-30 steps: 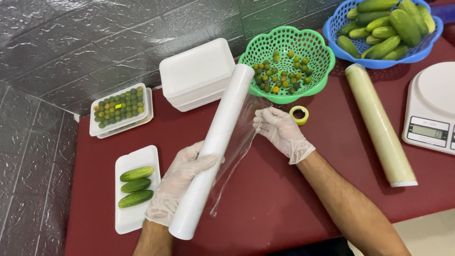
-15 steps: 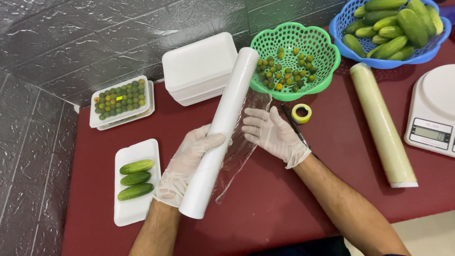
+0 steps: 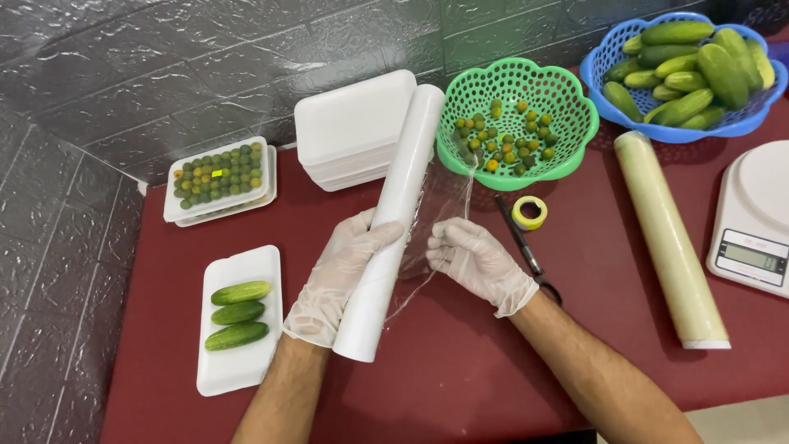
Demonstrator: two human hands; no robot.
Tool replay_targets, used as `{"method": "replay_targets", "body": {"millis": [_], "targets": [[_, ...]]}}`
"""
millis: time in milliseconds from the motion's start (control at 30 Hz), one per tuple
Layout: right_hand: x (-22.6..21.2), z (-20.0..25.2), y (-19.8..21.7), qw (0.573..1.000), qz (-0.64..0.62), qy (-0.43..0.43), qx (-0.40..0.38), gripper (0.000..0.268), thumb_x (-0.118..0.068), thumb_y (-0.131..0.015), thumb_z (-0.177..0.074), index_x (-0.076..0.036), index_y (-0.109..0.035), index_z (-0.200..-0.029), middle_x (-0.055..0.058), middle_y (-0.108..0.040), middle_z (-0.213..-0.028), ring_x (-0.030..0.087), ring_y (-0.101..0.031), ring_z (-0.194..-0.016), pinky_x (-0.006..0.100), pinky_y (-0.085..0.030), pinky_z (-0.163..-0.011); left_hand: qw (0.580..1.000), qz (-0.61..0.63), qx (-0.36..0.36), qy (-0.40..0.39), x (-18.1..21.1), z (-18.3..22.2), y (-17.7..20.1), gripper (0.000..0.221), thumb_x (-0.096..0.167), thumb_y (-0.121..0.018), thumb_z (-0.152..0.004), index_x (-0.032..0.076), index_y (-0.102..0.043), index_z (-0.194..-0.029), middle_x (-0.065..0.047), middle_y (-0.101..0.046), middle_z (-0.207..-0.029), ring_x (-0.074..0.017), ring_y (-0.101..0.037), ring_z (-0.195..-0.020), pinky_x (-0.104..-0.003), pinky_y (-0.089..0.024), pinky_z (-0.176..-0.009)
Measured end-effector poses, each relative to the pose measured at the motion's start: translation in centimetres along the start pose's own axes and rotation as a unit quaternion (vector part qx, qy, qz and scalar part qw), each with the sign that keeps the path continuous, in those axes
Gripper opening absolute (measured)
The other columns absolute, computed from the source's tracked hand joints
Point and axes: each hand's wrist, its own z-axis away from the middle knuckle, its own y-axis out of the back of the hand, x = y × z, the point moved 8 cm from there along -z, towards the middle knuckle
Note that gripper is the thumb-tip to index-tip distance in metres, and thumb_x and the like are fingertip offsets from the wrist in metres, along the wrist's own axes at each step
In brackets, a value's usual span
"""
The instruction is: Wrapping a tray of cucumbers with plastic wrap and cutting the film with scissors
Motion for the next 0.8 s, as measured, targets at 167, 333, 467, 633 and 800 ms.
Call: {"method": "replay_targets", "body": {"millis": [167, 333, 467, 633, 800], "targets": [[-0.2, -0.1, 0.6, 1.000, 0.001, -0.012, 0.023, 0.019, -0.026, -0.074, -0.093, -0.008, -0.071, -0.100, 0.011, -0.076, -0.091, 0.025, -0.076, -0.085, 0.045, -0.059, -0.091, 1.000, -0.017, 0.009, -0.015, 0.5, 0.0, -0.2, 0.050, 0.010, -0.083, -0.080, -0.004, -0.068, -0.125, -0.019, -0.071, -0.081, -0.0220, -0.072, -0.062, -0.033, -0.063, -0.057], [0.0, -0.4, 1.1, 0.999, 0.003, -0.013, 0.035, 0.018, -0.025, -0.074, -0.093, -0.008, -0.071, -0.099, 0.012, -0.077, -0.091, 0.024, -0.076, -0.083, 0.044, -0.060, -0.091, 0.997, -0.070, 0.003, -0.036, 1.9, 0.5, -0.9, 0.060, 0.015, -0.090, -0.073, 0.001, -0.068, -0.127, -0.014, -0.072, -0.089, -0.0182, -0.070, -0.071, -0.032, -0.063, -0.065], [0.1, -0.5, 1.3, 0.999, 0.007, -0.005, 0.034, 0.019, -0.025, -0.073, -0.094, -0.006, -0.071, -0.098, 0.014, -0.076, -0.090, 0.025, -0.077, -0.079, 0.044, -0.061, -0.088, 0.998, -0.054, 0.007, -0.032, 1.3, -0.1, -0.3, 0.056, 0.015, -0.088, -0.076, 0.001, -0.067, -0.126, -0.014, -0.071, -0.088, -0.0177, -0.070, -0.071, -0.031, -0.063, -0.066], [0.1, -0.5, 1.2, 0.999, 0.016, -0.002, 0.027, 0.018, -0.025, -0.073, -0.094, -0.007, -0.070, -0.095, 0.014, -0.077, -0.088, 0.025, -0.078, -0.078, 0.043, -0.062, -0.086, 0.999, -0.039, 0.005, -0.017, 1.0, 0.0, -0.4, 0.053, 0.014, -0.084, -0.079, -0.002, -0.067, -0.127, -0.016, -0.069, -0.084, -0.0190, -0.070, -0.067, -0.030, -0.062, -0.059], [-0.2, -0.6, 1.5, 1.000, 0.016, 0.005, 0.025, 0.019, -0.024, -0.073, -0.094, -0.005, -0.069, -0.094, 0.014, -0.078, -0.088, 0.025, -0.078, -0.077, 0.043, -0.062, -0.085, 0.998, -0.044, 0.026, -0.021, 1.0, -0.3, 0.5, 0.055, 0.016, -0.083, -0.079, -0.002, -0.067, -0.128, -0.018, -0.070, -0.086, -0.0198, -0.070, -0.067, -0.031, -0.062, -0.058]]}}
